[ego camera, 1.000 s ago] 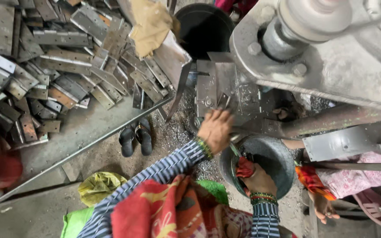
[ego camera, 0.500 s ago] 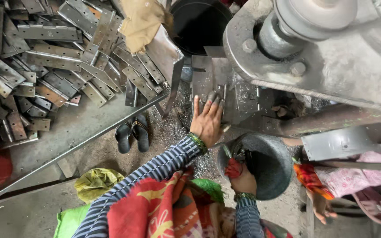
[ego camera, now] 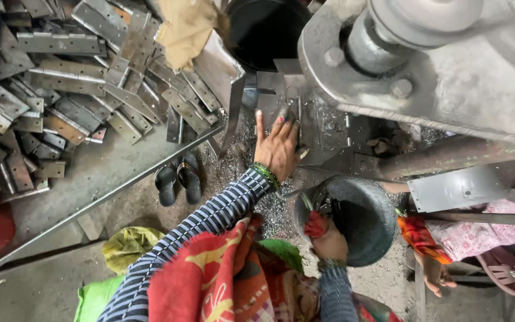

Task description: The person repeatedly picks up metal brackets from a pile, places them into a press machine, and operates the press with a lever. The person then removes the processed brackets and places them back onto the pile. This cycle continues throughout the clip.

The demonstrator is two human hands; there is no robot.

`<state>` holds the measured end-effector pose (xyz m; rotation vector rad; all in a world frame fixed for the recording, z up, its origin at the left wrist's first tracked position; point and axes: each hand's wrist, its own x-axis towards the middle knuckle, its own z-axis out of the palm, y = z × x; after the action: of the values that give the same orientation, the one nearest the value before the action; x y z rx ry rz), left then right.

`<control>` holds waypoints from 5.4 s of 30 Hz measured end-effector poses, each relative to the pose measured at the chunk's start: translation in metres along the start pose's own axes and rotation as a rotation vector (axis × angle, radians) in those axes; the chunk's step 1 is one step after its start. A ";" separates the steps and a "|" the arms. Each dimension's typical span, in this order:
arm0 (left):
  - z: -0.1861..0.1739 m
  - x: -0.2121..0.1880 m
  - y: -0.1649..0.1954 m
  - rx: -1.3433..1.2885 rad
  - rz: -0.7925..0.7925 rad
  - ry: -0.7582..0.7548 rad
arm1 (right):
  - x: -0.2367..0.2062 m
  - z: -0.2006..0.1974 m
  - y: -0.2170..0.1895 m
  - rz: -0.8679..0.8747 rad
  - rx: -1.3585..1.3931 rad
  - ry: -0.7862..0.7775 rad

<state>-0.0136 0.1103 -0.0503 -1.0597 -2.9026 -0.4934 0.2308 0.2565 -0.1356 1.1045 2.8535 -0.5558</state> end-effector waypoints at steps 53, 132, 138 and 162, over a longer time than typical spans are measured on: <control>0.015 0.059 -0.041 0.100 0.059 0.101 | -0.005 -0.006 0.004 0.113 -0.045 -0.182; 0.014 -0.043 0.002 -0.056 0.107 0.077 | 0.014 -0.026 0.013 0.084 -0.104 -0.251; 0.016 -0.038 0.000 -0.069 0.128 0.100 | 0.008 0.028 0.012 0.056 0.029 -0.165; 0.017 0.003 -0.006 0.003 0.008 0.022 | 0.021 -0.024 0.011 0.076 0.027 -0.295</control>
<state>-0.0185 0.1131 -0.0677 -1.0582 -2.8775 -0.4967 0.2243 0.2856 -0.1195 1.0321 2.5488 -0.6901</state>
